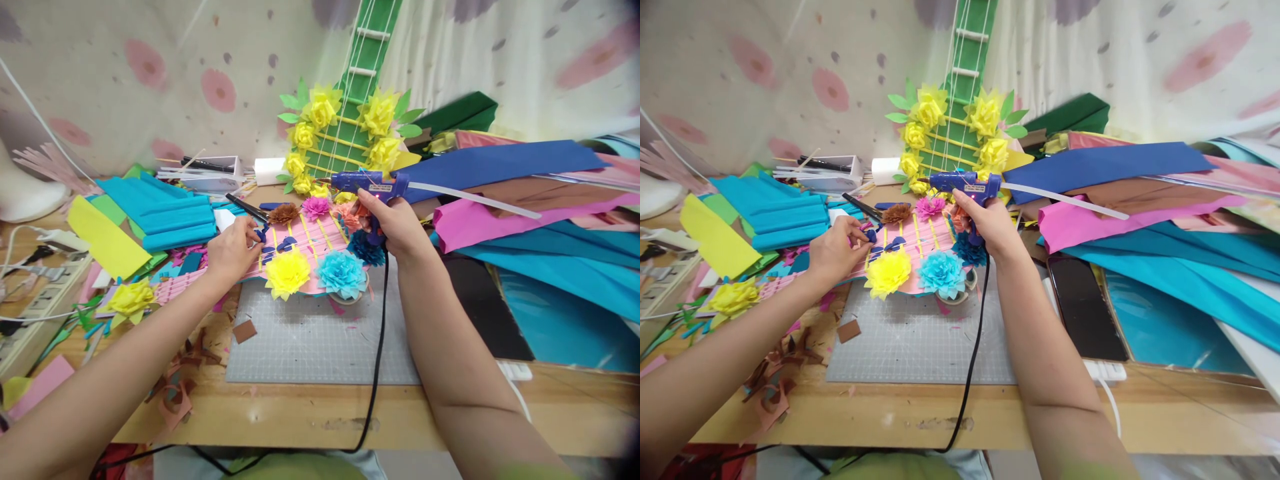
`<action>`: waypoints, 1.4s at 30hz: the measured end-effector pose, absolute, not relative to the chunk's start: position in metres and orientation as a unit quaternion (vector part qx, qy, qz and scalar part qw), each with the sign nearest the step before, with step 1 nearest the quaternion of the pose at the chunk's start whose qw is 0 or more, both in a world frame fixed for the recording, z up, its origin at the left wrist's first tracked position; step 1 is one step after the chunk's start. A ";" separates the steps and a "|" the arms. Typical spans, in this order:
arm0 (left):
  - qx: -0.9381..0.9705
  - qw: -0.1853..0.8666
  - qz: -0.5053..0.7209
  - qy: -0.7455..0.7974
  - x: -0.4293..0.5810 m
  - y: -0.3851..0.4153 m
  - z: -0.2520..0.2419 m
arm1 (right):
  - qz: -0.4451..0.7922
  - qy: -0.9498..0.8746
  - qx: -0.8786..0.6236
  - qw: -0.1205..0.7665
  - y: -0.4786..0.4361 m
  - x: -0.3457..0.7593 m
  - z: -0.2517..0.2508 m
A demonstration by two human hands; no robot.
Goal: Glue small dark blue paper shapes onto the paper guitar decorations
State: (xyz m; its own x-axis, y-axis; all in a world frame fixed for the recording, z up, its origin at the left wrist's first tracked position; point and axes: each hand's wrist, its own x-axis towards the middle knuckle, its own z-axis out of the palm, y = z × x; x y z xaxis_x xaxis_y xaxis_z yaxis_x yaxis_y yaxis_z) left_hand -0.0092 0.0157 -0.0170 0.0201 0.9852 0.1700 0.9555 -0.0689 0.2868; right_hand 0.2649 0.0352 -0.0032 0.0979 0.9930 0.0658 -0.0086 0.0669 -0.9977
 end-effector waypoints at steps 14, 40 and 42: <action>0.752 0.032 0.190 0.630 -0.010 0.036 -0.025 | 0.467 -0.482 -0.504 0.544 0.035 0.264 -0.004; 0.665 0.212 0.370 0.613 -0.034 0.039 -0.005 | 0.461 -0.480 -0.505 0.550 0.035 0.263 -0.004; 0.628 0.224 0.432 0.607 -0.033 0.034 -0.004 | 0.463 -0.480 -0.503 0.549 0.035 0.263 -0.004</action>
State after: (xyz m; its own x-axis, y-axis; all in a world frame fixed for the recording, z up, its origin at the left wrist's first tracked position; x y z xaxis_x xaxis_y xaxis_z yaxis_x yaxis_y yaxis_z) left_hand -0.0328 0.0343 -0.0038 -0.1107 0.9561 0.2712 0.5694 -0.1627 0.8058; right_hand 0.2626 0.0348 -0.0043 0.1101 0.9920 0.0618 -0.0252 0.0650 -0.9976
